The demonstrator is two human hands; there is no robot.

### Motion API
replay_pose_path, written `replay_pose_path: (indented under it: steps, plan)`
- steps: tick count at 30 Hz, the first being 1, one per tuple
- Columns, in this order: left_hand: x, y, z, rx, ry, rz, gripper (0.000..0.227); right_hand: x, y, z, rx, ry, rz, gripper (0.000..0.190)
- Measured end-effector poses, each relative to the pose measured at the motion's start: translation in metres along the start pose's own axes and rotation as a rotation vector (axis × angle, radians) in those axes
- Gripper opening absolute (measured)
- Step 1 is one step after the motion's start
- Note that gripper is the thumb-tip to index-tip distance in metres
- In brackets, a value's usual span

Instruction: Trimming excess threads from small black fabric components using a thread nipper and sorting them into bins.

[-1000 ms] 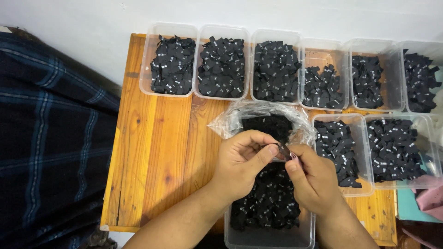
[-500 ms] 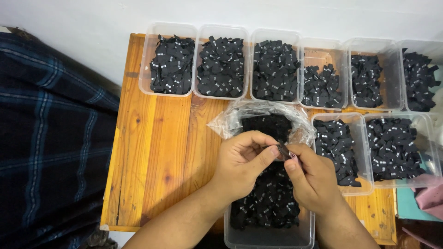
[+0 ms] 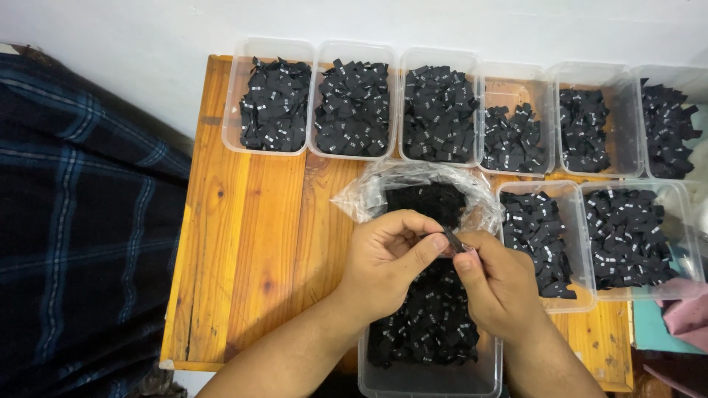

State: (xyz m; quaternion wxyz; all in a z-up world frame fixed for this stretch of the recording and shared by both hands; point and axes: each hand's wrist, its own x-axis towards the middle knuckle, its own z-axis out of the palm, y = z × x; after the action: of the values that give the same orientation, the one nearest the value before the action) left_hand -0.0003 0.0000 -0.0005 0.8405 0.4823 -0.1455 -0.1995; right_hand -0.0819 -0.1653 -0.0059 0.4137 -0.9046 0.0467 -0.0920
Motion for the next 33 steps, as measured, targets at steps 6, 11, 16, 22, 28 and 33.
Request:
replay_pose_path:
  steps: [6,11,16,22,28,33]
  plan:
    - [0.0,-0.004,0.0,-0.011,0.026,0.004,0.006,-0.004,0.007,0.0,-0.024,0.02,0.053,0.04]
    - [0.002,-0.006,-0.001,0.011,0.04,-0.005,0.011,0.0,-0.002,0.0,0.124,0.026,0.074,0.039]
    - [0.003,-0.002,0.001,0.016,0.08,-0.086,0.023,0.001,-0.002,0.003,0.317,0.051,0.03,0.044]
    - [0.005,0.001,0.001,-0.062,0.105,-0.162,0.029,0.002,-0.001,0.003,0.351,0.031,0.031,0.039]
    - [0.007,-0.006,-0.004,-0.338,0.094,-0.194,0.043,0.002,0.0,0.005,0.468,0.041,0.032,0.037]
    - [0.007,-0.004,-0.005,-0.388,0.076,-0.165,0.044,0.003,-0.004,0.004,0.46,0.031,0.035,0.039]
